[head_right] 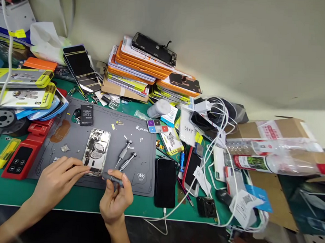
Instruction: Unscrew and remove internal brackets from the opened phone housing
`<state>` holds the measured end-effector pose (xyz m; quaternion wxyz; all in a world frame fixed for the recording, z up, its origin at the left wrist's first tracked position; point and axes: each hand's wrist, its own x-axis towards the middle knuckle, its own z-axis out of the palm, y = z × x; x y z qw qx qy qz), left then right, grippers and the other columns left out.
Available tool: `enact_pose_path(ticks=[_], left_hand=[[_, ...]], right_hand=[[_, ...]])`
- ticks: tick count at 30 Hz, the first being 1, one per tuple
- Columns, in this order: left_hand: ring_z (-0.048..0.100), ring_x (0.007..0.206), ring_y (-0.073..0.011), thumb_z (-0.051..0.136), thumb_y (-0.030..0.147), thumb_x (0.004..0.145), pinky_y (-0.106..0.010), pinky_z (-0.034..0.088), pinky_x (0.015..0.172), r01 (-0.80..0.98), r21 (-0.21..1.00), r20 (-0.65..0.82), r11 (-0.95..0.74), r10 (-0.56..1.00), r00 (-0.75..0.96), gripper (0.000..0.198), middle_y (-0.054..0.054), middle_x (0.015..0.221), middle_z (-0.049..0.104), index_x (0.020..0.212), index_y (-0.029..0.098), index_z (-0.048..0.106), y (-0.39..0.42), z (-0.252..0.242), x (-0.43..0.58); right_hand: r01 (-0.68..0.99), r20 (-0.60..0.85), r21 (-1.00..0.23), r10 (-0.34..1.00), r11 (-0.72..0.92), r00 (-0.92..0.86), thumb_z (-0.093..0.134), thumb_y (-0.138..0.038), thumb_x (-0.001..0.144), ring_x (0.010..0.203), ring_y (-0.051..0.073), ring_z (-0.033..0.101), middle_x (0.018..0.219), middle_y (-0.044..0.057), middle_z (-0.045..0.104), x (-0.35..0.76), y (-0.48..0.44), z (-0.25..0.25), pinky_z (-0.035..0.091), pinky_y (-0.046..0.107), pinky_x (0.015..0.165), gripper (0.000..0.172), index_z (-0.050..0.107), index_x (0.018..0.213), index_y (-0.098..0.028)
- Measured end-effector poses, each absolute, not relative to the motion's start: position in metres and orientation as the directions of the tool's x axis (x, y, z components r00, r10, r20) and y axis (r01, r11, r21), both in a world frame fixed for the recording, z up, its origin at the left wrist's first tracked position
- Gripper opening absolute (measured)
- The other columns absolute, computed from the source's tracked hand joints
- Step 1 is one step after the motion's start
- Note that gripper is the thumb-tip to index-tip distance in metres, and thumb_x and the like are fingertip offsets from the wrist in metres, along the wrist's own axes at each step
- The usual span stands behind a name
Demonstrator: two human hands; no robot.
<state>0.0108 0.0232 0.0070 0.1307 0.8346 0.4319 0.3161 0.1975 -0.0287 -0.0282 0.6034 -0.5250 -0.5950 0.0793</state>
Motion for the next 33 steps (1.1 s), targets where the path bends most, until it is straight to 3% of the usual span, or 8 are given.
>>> enact_pose_path(ticks=[3, 6, 9, 13, 17, 23, 28, 33], left_hand=[[0.063, 0.086, -0.0146, 0.065, 0.013, 0.107, -0.030, 0.046, 0.084, 0.632, 0.516, 0.418, -0.578, 0.814, 0.403, 0.018, 0.001, 0.104, 0.076, 0.121, 0.023, 0.070, 0.022, 0.006, 0.009], [0.062, 0.082, -0.0142, 0.062, 0.013, 0.108, -0.030, 0.046, 0.081, 0.628, 0.540, 0.415, -0.561, 0.826, 0.381, 0.009, 0.001, 0.094, 0.072, 0.106, 0.020, 0.067, 0.022, 0.006, 0.009], [0.056, 0.074, -0.0141, 0.057, 0.013, 0.109, -0.030, 0.043, 0.074, 0.634, 0.548, 0.410, -0.545, 0.836, 0.365, 0.021, 0.002, 0.080, 0.064, 0.090, 0.021, 0.058, 0.022, 0.007, 0.010], [0.052, 0.069, -0.0137, 0.051, 0.013, 0.110, -0.030, 0.040, 0.070, 0.648, 0.557, 0.391, -0.520, 0.852, 0.348, 0.026, 0.003, 0.075, 0.058, 0.085, 0.021, 0.052, 0.022, 0.008, 0.011], [0.051, 0.068, -0.0137, 0.048, 0.013, 0.110, -0.030, 0.040, 0.069, 0.648, 0.566, 0.382, -0.509, 0.859, 0.341, 0.025, 0.004, 0.075, 0.057, 0.086, 0.022, 0.051, 0.022, 0.007, 0.011], [0.054, 0.071, -0.0149, 0.045, 0.014, 0.111, -0.029, 0.043, 0.072, 0.641, 0.574, 0.392, -0.508, 0.859, 0.330, 0.016, 0.002, 0.083, 0.062, 0.097, 0.021, 0.052, 0.024, 0.007, 0.012], [0.059, 0.077, -0.0149, 0.050, 0.013, 0.111, -0.029, 0.045, 0.076, 0.626, 0.579, 0.381, -0.522, 0.852, 0.358, 0.011, 0.001, 0.089, 0.065, 0.105, 0.021, 0.057, 0.023, 0.007, 0.012], [0.063, 0.086, -0.0152, 0.059, 0.014, 0.110, -0.030, 0.046, 0.082, 0.640, 0.550, 0.376, -0.537, 0.843, 0.384, 0.008, 0.001, 0.096, 0.069, 0.110, 0.019, 0.063, 0.021, 0.011, 0.013]], right_hand=[[0.557, 0.647, -0.700, 0.727, 0.447, 0.231, 0.056, -0.011, 0.112, 0.097, 0.023, 0.076, 0.112, 0.011, 0.071, 0.202, -0.032, -0.035, 0.074, 0.039, 0.078, 0.053, 0.043, 0.162, -0.025], [0.580, 0.645, -0.681, 0.741, 0.448, 0.185, 0.055, -0.011, 0.112, 0.096, 0.023, 0.077, 0.111, 0.011, 0.072, 0.203, -0.033, -0.039, 0.074, 0.041, 0.081, 0.052, 0.043, 0.161, -0.024], [0.600, 0.641, -0.668, 0.750, 0.440, 0.163, 0.054, -0.010, 0.112, 0.096, 0.023, 0.077, 0.111, 0.011, 0.072, 0.201, -0.032, -0.039, 0.074, 0.041, 0.080, 0.054, 0.041, 0.163, -0.024], [0.623, 0.655, -0.645, 0.740, 0.442, 0.153, 0.052, -0.009, 0.112, 0.096, 0.022, 0.077, 0.110, 0.011, 0.071, 0.200, -0.030, -0.036, 0.073, 0.039, 0.079, 0.055, 0.039, 0.164, -0.023], [0.656, 0.675, -0.613, 0.723, 0.440, 0.146, 0.050, -0.008, 0.114, 0.096, 0.022, 0.076, 0.110, 0.011, 0.071, 0.200, -0.028, -0.034, 0.073, 0.039, 0.077, 0.053, 0.037, 0.164, -0.020], [0.702, 0.759, -0.468, 0.651, 0.537, 0.008, 0.073, -0.007, 0.105, 0.097, 0.020, 0.074, 0.113, 0.007, 0.071, 0.200, -0.023, -0.022, 0.071, 0.036, 0.080, 0.046, 0.057, 0.145, -0.023], [0.676, 0.751, -0.466, 0.660, 0.570, -0.039, 0.041, -0.009, 0.116, 0.115, 0.026, 0.074, 0.135, 0.018, 0.067, 0.199, -0.020, -0.018, 0.072, 0.047, 0.083, 0.043, 0.043, 0.158, -0.017], [0.683, 0.767, -0.457, 0.642, 0.569, -0.021, 0.047, -0.006, 0.113, 0.119, 0.025, 0.072, 0.141, 0.016, 0.065, 0.199, -0.024, -0.023, 0.073, 0.043, 0.081, 0.046, 0.047, 0.156, -0.021]])
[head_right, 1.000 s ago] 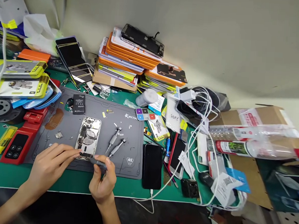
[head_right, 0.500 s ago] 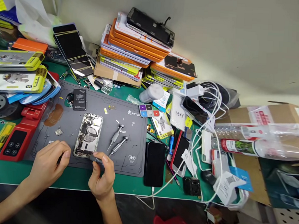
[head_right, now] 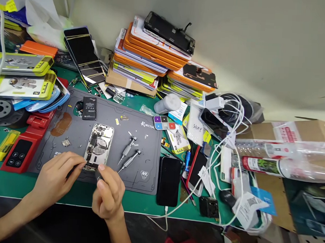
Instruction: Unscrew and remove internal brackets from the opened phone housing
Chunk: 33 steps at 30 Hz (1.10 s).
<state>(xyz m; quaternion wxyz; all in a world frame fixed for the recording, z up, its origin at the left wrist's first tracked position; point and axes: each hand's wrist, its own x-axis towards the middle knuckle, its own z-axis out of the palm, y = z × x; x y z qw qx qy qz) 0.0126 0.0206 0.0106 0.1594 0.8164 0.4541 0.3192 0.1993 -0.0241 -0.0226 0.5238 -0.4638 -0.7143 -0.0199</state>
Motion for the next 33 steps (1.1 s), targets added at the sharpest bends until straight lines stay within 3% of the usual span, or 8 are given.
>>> enact_pose_path(ticks=[2, 4, 7, 14, 18, 27, 33], left_hand=[[0.062, 0.087, -0.0157, 0.062, 0.016, 0.109, -0.031, 0.046, 0.082, 0.650, 0.525, 0.384, -0.549, 0.834, 0.395, 0.009, 0.000, 0.098, 0.070, 0.115, 0.020, 0.067, 0.020, 0.012, 0.013], [0.059, 0.085, -0.0162, 0.063, 0.017, 0.109, -0.031, 0.045, 0.080, 0.655, 0.499, 0.394, -0.567, 0.822, 0.412, 0.011, 0.000, 0.099, 0.071, 0.118, 0.021, 0.070, 0.019, 0.013, 0.015], [0.056, 0.083, -0.0168, 0.064, 0.019, 0.109, -0.031, 0.043, 0.075, 0.647, 0.478, 0.403, -0.594, 0.803, 0.439, 0.012, 0.001, 0.099, 0.071, 0.117, 0.021, 0.072, 0.020, 0.013, 0.018], [0.055, 0.083, -0.0169, 0.063, 0.019, 0.109, -0.032, 0.043, 0.075, 0.637, 0.468, 0.400, -0.612, 0.790, 0.466, 0.009, 0.000, 0.098, 0.070, 0.111, 0.021, 0.071, 0.022, 0.011, 0.029], [0.054, 0.082, -0.0177, 0.063, 0.016, 0.109, -0.033, 0.042, 0.076, 0.649, 0.438, 0.407, -0.622, 0.781, 0.474, 0.008, -0.001, 0.098, 0.070, 0.110, 0.019, 0.070, 0.023, 0.011, 0.035], [0.050, 0.079, -0.0174, 0.064, 0.012, 0.107, -0.033, 0.040, 0.073, 0.648, 0.412, 0.434, -0.640, 0.763, 0.478, 0.015, 0.000, 0.095, 0.070, 0.116, 0.020, 0.072, 0.022, 0.006, 0.034], [0.050, 0.077, -0.0168, 0.062, 0.011, 0.107, -0.032, 0.040, 0.069, 0.657, 0.390, 0.453, -0.645, 0.756, 0.472, 0.019, 0.000, 0.092, 0.070, 0.120, 0.021, 0.074, 0.021, 0.005, 0.034]], right_hand=[[0.675, 0.761, -0.475, 0.649, 0.564, -0.007, 0.046, -0.012, 0.116, 0.118, 0.026, 0.073, 0.139, 0.017, 0.066, 0.200, -0.025, -0.025, 0.073, 0.044, 0.080, 0.044, 0.044, 0.159, -0.021], [0.662, 0.746, -0.509, 0.665, 0.550, 0.021, 0.059, -0.016, 0.114, 0.113, 0.026, 0.074, 0.130, 0.016, 0.069, 0.202, -0.026, -0.027, 0.073, 0.044, 0.080, 0.049, 0.043, 0.161, -0.020], [0.612, 0.710, -0.595, 0.698, 0.521, 0.096, 0.065, -0.002, 0.108, 0.102, 0.022, 0.077, 0.118, 0.012, 0.072, 0.203, -0.027, -0.029, 0.074, 0.040, 0.079, 0.064, 0.038, 0.164, -0.019], [0.507, 0.646, -0.717, 0.730, 0.479, 0.225, 0.056, 0.000, 0.109, 0.091, 0.019, 0.077, 0.118, 0.013, 0.072, 0.204, -0.027, -0.025, 0.074, 0.038, 0.071, 0.064, 0.033, 0.165, -0.023], [0.534, 0.664, -0.710, 0.687, 0.459, 0.293, 0.057, 0.003, 0.107, 0.097, 0.019, 0.075, 0.120, 0.012, 0.068, 0.205, -0.026, -0.026, 0.075, 0.036, 0.072, 0.068, 0.035, 0.165, -0.024], [0.605, 0.634, -0.681, 0.745, 0.412, 0.207, 0.051, -0.002, 0.111, 0.100, 0.020, 0.073, 0.119, 0.013, 0.066, 0.204, -0.023, -0.030, 0.073, 0.036, 0.075, 0.063, 0.031, 0.167, -0.022], [0.711, 0.699, -0.548, 0.708, 0.441, 0.099, 0.072, -0.003, 0.104, 0.099, 0.020, 0.073, 0.115, 0.009, 0.071, 0.207, -0.022, -0.020, 0.071, 0.037, 0.082, 0.052, 0.055, 0.148, -0.024]])
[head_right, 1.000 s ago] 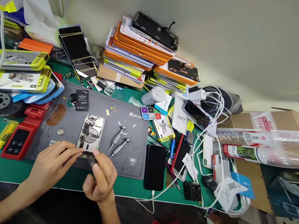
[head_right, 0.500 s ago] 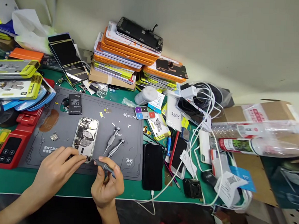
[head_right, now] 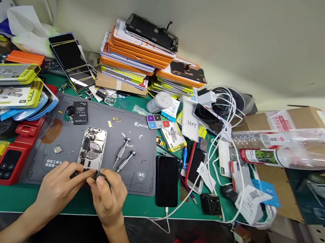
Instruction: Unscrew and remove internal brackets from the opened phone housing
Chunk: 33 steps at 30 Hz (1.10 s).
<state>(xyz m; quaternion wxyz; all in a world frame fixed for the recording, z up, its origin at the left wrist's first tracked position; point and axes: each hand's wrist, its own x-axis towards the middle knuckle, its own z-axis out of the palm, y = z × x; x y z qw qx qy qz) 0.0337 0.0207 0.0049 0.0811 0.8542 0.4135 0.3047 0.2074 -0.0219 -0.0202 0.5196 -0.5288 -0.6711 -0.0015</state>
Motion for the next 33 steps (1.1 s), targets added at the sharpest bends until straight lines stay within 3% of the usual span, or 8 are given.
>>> enact_pose_path(ticks=[5, 8, 12, 15, 18, 22, 28, 33], left_hand=[[0.049, 0.074, -0.0167, 0.062, 0.011, 0.107, -0.032, 0.039, 0.069, 0.658, 0.377, 0.461, -0.652, 0.748, 0.477, 0.022, 0.000, 0.086, 0.066, 0.123, 0.022, 0.074, 0.020, 0.004, 0.033], [0.049, 0.074, -0.0168, 0.062, 0.012, 0.108, -0.032, 0.039, 0.068, 0.656, 0.373, 0.463, -0.656, 0.745, 0.480, 0.022, 0.000, 0.085, 0.064, 0.124, 0.021, 0.074, 0.018, 0.003, 0.032], [0.047, 0.073, -0.0168, 0.063, 0.011, 0.107, -0.032, 0.038, 0.067, 0.655, 0.376, 0.456, -0.655, 0.746, 0.485, 0.024, 0.001, 0.082, 0.060, 0.127, 0.019, 0.073, 0.016, 0.003, 0.031], [0.048, 0.074, -0.0157, 0.066, 0.011, 0.106, -0.031, 0.039, 0.068, 0.652, 0.395, 0.457, -0.647, 0.754, 0.472, 0.024, 0.001, 0.082, 0.061, 0.128, 0.017, 0.073, 0.015, 0.003, 0.029], [0.051, 0.076, -0.0142, 0.068, 0.011, 0.105, -0.029, 0.041, 0.071, 0.639, 0.430, 0.463, -0.638, 0.763, 0.451, 0.025, 0.000, 0.085, 0.063, 0.129, 0.017, 0.072, 0.017, 0.006, 0.028], [0.055, 0.080, -0.0140, 0.067, 0.016, 0.107, -0.029, 0.044, 0.072, 0.608, 0.467, 0.448, -0.642, 0.765, 0.464, 0.018, -0.001, 0.094, 0.069, 0.122, 0.019, 0.074, 0.018, 0.009, 0.030], [0.053, 0.078, -0.0153, 0.070, 0.010, 0.103, -0.031, 0.043, 0.071, 0.629, 0.448, 0.439, -0.636, 0.769, 0.465, 0.019, 0.000, 0.096, 0.072, 0.118, 0.020, 0.076, 0.019, 0.007, 0.034], [0.050, 0.078, -0.0157, 0.069, 0.009, 0.103, -0.030, 0.043, 0.071, 0.630, 0.435, 0.435, -0.643, 0.763, 0.479, 0.025, 0.000, 0.096, 0.072, 0.124, 0.021, 0.075, 0.022, 0.005, 0.032]], right_hand=[[0.672, 0.694, -0.565, 0.716, 0.478, 0.075, 0.041, -0.005, 0.112, 0.127, 0.029, 0.070, 0.148, 0.020, 0.060, 0.207, -0.019, -0.018, 0.073, 0.046, 0.080, 0.055, 0.040, 0.164, -0.022], [0.672, 0.685, -0.574, 0.724, 0.468, 0.081, 0.050, -0.004, 0.110, 0.134, 0.031, 0.067, 0.162, 0.022, 0.049, 0.205, -0.021, -0.022, 0.074, 0.047, 0.081, 0.066, 0.031, 0.170, -0.024], [0.652, 0.693, -0.605, 0.706, 0.457, 0.148, 0.042, -0.003, 0.111, 0.125, 0.030, 0.072, 0.156, 0.022, 0.055, 0.206, -0.025, -0.026, 0.073, 0.048, 0.082, 0.058, 0.040, 0.166, -0.022], [0.651, 0.678, -0.630, 0.708, 0.423, 0.197, 0.061, -0.011, 0.110, 0.116, 0.028, 0.074, 0.136, 0.019, 0.066, 0.207, -0.026, -0.027, 0.073, 0.047, 0.082, 0.057, 0.043, 0.163, -0.021], [0.620, 0.653, -0.675, 0.715, 0.399, 0.251, 0.068, -0.002, 0.105, 0.098, 0.021, 0.076, 0.116, 0.011, 0.071, 0.206, -0.027, -0.026, 0.073, 0.039, 0.078, 0.068, 0.039, 0.164, -0.021], [0.545, 0.625, -0.729, 0.728, 0.414, 0.283, 0.058, -0.004, 0.111, 0.076, 0.015, 0.074, 0.114, 0.011, 0.071, 0.204, -0.028, -0.022, 0.071, 0.030, 0.064, 0.063, 0.032, 0.165, -0.024], [0.560, 0.657, -0.710, 0.687, 0.426, 0.311, 0.061, -0.001, 0.107, 0.091, 0.019, 0.074, 0.113, 0.011, 0.070, 0.207, -0.031, -0.025, 0.073, 0.035, 0.070, 0.065, 0.035, 0.163, -0.023], [0.584, 0.632, -0.702, 0.734, 0.408, 0.247, 0.058, -0.002, 0.108, 0.090, 0.019, 0.073, 0.110, 0.010, 0.069, 0.207, -0.030, -0.026, 0.072, 0.038, 0.075, 0.060, 0.038, 0.162, -0.020]])
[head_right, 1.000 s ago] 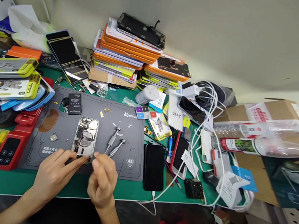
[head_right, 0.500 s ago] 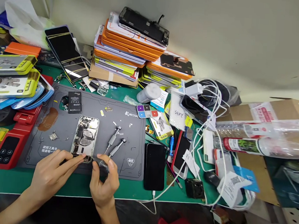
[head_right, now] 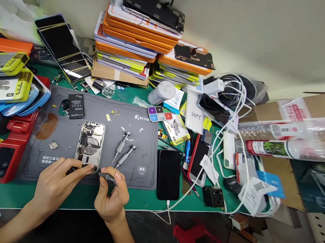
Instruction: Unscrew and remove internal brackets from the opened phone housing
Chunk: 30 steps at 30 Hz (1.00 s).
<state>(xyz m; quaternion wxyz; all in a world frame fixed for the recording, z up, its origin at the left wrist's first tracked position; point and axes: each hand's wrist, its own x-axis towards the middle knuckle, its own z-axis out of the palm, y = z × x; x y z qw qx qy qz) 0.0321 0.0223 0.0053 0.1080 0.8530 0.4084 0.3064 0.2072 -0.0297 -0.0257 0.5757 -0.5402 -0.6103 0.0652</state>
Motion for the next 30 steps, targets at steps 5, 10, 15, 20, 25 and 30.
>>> enact_pose_path(ticks=[5, 10, 15, 20, 25, 30], left_hand=[[0.045, 0.077, -0.0171, 0.070, 0.010, 0.103, -0.032, 0.040, 0.071, 0.628, 0.446, 0.420, -0.638, 0.769, 0.482, 0.024, -0.001, 0.095, 0.072, 0.124, 0.021, 0.076, 0.024, 0.005, 0.031], [0.045, 0.077, -0.0166, 0.069, 0.011, 0.104, -0.032, 0.039, 0.070, 0.603, 0.494, 0.425, -0.626, 0.779, 0.460, 0.024, 0.000, 0.093, 0.072, 0.124, 0.022, 0.076, 0.023, 0.005, 0.031], [0.054, 0.079, -0.0142, 0.069, 0.010, 0.104, -0.030, 0.045, 0.076, 0.569, 0.589, 0.442, -0.574, 0.818, 0.367, 0.026, 0.001, 0.090, 0.068, 0.125, 0.023, 0.074, 0.021, 0.014, 0.029], [0.057, 0.083, -0.0132, 0.073, 0.007, 0.101, -0.029, 0.046, 0.079, 0.587, 0.617, 0.446, -0.525, 0.847, 0.289, 0.027, 0.001, 0.090, 0.066, 0.124, 0.022, 0.074, 0.019, 0.017, 0.026], [0.054, 0.083, -0.0159, 0.076, 0.010, 0.099, -0.032, 0.043, 0.080, 0.624, 0.558, 0.438, -0.547, 0.833, 0.338, 0.025, 0.000, 0.091, 0.068, 0.120, 0.024, 0.076, 0.018, 0.010, 0.029], [0.055, 0.087, -0.0175, 0.078, 0.014, 0.100, -0.034, 0.042, 0.081, 0.619, 0.518, 0.429, -0.590, 0.806, 0.409, 0.022, -0.001, 0.094, 0.070, 0.120, 0.022, 0.077, 0.018, 0.009, 0.032]], right_hand=[[0.625, 0.641, -0.667, 0.740, 0.406, 0.203, 0.056, -0.002, 0.109, 0.092, 0.019, 0.073, 0.109, 0.010, 0.068, 0.207, -0.027, -0.025, 0.072, 0.037, 0.074, 0.058, 0.037, 0.162, -0.017], [0.701, 0.719, -0.543, 0.688, 0.462, 0.103, 0.072, -0.003, 0.105, 0.088, 0.019, 0.075, 0.105, 0.007, 0.073, 0.208, -0.027, -0.021, 0.070, 0.032, 0.068, 0.050, 0.052, 0.147, -0.021], [0.678, 0.720, -0.507, 0.694, 0.532, -0.007, 0.053, -0.005, 0.111, 0.111, 0.026, 0.077, 0.128, 0.014, 0.073, 0.208, -0.025, -0.015, 0.074, 0.045, 0.079, 0.039, 0.052, 0.146, -0.021], [0.664, 0.711, -0.565, 0.698, 0.490, 0.090, 0.051, -0.005, 0.111, 0.128, 0.029, 0.070, 0.154, 0.018, 0.058, 0.207, -0.027, -0.020, 0.075, 0.050, 0.081, 0.056, 0.038, 0.163, -0.022], [0.641, 0.702, -0.607, 0.695, 0.470, 0.156, 0.059, -0.014, 0.113, 0.115, 0.026, 0.074, 0.136, 0.015, 0.065, 0.210, -0.030, -0.025, 0.073, 0.042, 0.074, 0.051, 0.045, 0.162, -0.022], [0.581, 0.629, -0.711, 0.728, 0.396, 0.274, 0.065, -0.001, 0.106, 0.085, 0.018, 0.075, 0.112, 0.009, 0.072, 0.210, -0.030, -0.022, 0.073, 0.036, 0.070, 0.064, 0.042, 0.162, -0.023]])
